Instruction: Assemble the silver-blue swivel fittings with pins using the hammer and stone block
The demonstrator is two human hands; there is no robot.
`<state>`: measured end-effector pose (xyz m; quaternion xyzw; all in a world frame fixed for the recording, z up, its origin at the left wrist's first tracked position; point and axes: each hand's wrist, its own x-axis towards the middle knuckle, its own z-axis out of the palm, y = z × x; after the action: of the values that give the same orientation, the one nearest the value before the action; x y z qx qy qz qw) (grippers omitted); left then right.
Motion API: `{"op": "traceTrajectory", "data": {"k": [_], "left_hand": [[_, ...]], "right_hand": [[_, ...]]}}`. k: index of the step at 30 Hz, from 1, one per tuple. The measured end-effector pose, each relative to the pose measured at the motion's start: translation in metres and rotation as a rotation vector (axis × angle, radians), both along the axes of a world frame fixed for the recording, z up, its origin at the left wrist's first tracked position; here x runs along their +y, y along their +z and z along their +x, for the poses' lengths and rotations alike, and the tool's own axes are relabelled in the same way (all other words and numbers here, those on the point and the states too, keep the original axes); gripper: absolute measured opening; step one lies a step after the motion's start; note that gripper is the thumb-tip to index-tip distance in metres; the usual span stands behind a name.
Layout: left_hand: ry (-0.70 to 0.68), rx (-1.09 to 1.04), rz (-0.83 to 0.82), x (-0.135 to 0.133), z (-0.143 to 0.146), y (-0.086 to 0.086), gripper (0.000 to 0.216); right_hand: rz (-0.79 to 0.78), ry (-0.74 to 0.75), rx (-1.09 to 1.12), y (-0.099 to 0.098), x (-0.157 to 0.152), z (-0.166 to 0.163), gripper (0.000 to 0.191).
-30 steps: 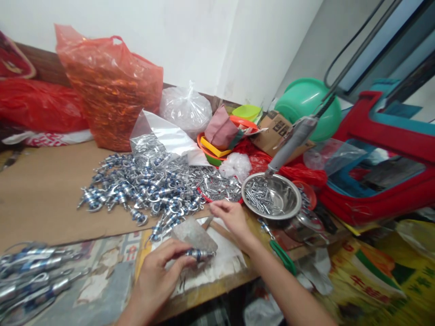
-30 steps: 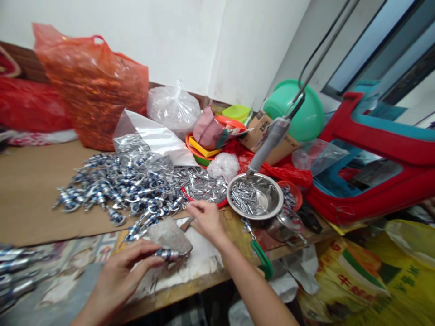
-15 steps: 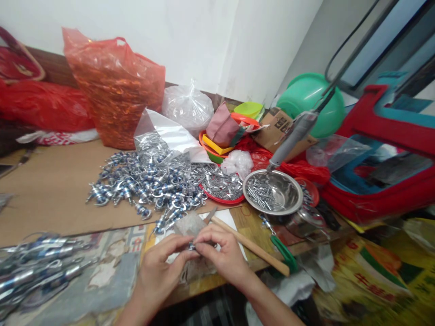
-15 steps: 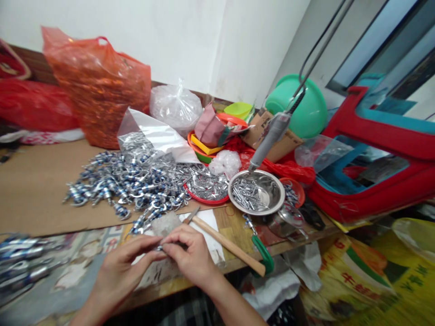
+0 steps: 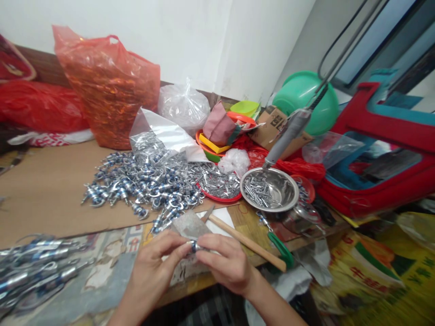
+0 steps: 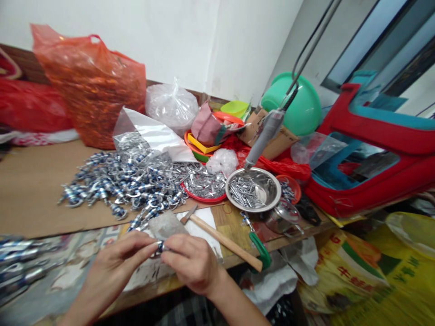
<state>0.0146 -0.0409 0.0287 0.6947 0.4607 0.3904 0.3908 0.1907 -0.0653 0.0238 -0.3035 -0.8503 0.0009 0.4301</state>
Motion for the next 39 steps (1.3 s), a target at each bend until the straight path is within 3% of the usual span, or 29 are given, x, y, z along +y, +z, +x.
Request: {"op": "traceTrajectory", "data": {"k": [4,11,16,19,23,25,27,28,29,30,31,34,39], "left_hand": [[0.046,0.016,0.089,0.000,-0.002,0.002,0.013],[-0.029,-0.054,-0.172,-0.002,-0.004,0.000,0.018],[-0.003,-0.064,-0.204,-0.002,-0.001,-0.001,0.018],[0.079,-0.175,-0.287,-0.002,0.001,-0.006,0.017],[0.123,-0.386,-0.398,-0.003,0.003,-0.017,0.052],[0.114,-0.424,-0.426,-0.003,0.003,-0.020,0.065],[0.087,-0.435,-0.467,-0.002,0.001,-0.021,0.067],[0.066,-0.440,-0.492,-0.002,0.000,-0.021,0.068],[0.045,-0.442,-0.518,-0.001,0.000,-0.020,0.069],[0.020,-0.443,-0.548,-0.001,-0.001,-0.020,0.070],[-0.005,-0.445,-0.575,0.000,-0.001,-0.019,0.070],[-0.079,-0.473,-0.634,0.001,0.000,-0.018,0.070],[-0.095,-0.480,-0.686,0.003,0.001,-0.014,0.071]], "right_hand": [[-0.054,-0.030,0.065,0.001,0.001,-0.003,0.021],[-0.218,-0.049,0.369,-0.007,-0.004,-0.015,0.014],[-0.307,-0.073,0.447,-0.007,-0.003,-0.019,0.013],[-0.411,-0.157,0.526,-0.009,-0.001,-0.024,0.009],[-0.568,-0.250,0.615,-0.012,0.002,-0.027,0.003],[-0.640,-0.231,0.503,-0.008,0.011,-0.020,0.002],[-0.623,-0.321,0.264,0.000,0.030,-0.002,0.007],[-0.578,-0.410,0.136,0.004,0.043,0.009,0.011],[-0.534,-0.593,-0.032,0.008,0.059,0.022,0.017],[-0.552,-0.775,-0.246,0.011,0.075,0.035,0.023],[-0.584,-0.842,-0.319,0.011,0.091,0.047,0.024],[-0.694,-0.911,-0.463,0.003,0.132,0.070,0.015],[-0.782,-0.899,-0.571,-0.020,0.158,0.073,0.029]]}}
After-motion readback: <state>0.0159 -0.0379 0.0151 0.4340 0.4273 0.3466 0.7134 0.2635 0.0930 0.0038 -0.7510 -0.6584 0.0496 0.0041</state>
